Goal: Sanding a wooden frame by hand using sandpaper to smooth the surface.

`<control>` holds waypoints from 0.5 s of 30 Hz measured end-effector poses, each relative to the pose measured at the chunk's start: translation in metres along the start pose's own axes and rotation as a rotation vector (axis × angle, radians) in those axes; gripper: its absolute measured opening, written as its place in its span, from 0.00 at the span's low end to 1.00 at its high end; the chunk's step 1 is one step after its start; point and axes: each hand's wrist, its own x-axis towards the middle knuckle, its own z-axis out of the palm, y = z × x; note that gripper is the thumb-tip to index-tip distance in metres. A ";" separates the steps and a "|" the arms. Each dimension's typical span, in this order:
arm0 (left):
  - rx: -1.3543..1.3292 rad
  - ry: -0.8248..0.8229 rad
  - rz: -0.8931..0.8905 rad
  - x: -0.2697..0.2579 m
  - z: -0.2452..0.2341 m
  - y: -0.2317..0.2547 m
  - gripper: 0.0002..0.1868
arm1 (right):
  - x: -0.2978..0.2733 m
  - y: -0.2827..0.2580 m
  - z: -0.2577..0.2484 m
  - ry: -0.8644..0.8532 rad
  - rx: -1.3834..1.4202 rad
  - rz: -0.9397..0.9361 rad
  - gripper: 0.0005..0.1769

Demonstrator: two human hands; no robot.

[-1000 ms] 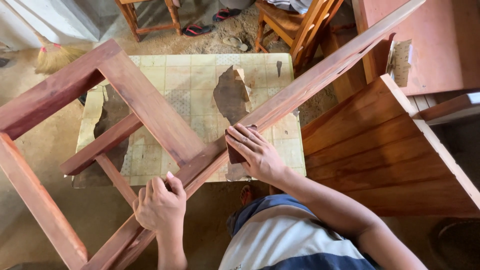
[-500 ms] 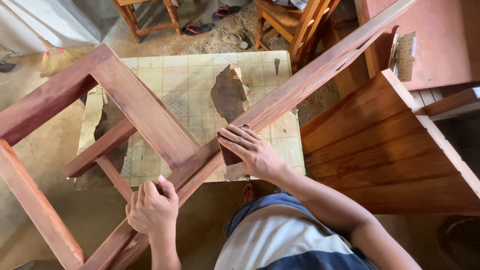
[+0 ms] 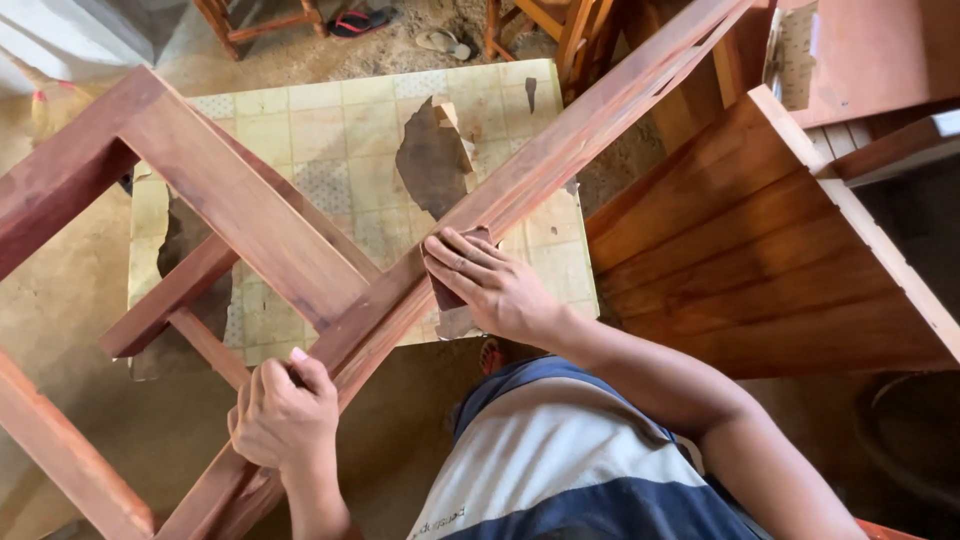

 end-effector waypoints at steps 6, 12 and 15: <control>-0.033 -0.038 -0.024 -0.003 0.001 -0.001 0.24 | -0.016 0.135 -0.085 0.099 -0.277 0.373 0.29; 0.004 -0.013 -0.079 -0.004 0.006 0.007 0.23 | -0.002 0.072 0.018 0.004 0.091 0.121 0.36; 0.001 -0.022 -0.054 0.000 -0.003 0.009 0.24 | 0.023 0.008 0.014 -0.043 0.055 -0.111 0.24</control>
